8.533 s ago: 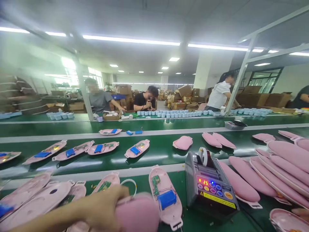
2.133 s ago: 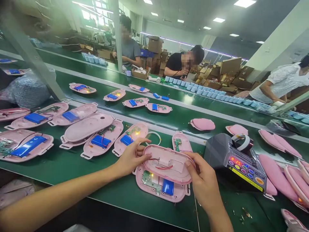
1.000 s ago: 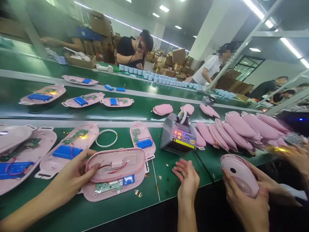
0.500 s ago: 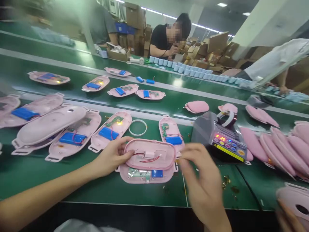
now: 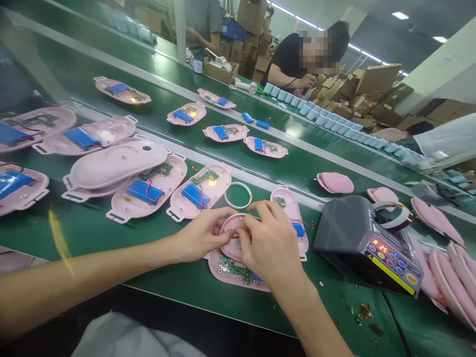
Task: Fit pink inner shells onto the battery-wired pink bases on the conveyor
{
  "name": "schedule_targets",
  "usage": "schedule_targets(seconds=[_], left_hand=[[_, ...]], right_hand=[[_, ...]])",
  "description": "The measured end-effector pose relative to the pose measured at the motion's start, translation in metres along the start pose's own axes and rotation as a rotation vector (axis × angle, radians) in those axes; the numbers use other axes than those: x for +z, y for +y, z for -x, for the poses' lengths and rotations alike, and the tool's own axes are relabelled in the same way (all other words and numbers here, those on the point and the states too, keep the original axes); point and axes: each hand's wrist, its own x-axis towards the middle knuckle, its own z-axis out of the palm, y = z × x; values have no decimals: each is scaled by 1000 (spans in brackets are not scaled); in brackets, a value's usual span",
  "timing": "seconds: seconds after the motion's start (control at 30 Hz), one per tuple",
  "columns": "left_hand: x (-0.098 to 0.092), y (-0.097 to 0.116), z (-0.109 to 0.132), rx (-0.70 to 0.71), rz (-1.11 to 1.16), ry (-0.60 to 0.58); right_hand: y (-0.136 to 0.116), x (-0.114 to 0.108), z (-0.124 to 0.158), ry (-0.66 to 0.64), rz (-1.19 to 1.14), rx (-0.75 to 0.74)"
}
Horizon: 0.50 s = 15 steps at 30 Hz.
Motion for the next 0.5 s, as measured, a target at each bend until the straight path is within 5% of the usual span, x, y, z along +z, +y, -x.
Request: schedule_targets(seconds=[0.07, 0.17, 0.27, 0.5], left_hand=[[0, -1, 2, -2, -47, 12], [1, 1, 6, 0, -114, 29], [0, 7, 7, 8, -181, 58], [-2, 19, 10, 70, -240, -50]], right_hand=[[7, -3, -2, -45, -3, 224], [23, -10, -2, -286, -247, 503], [34, -16, -3, -419, -554, 469], [22, -18, 0, -282, -590, 389]])
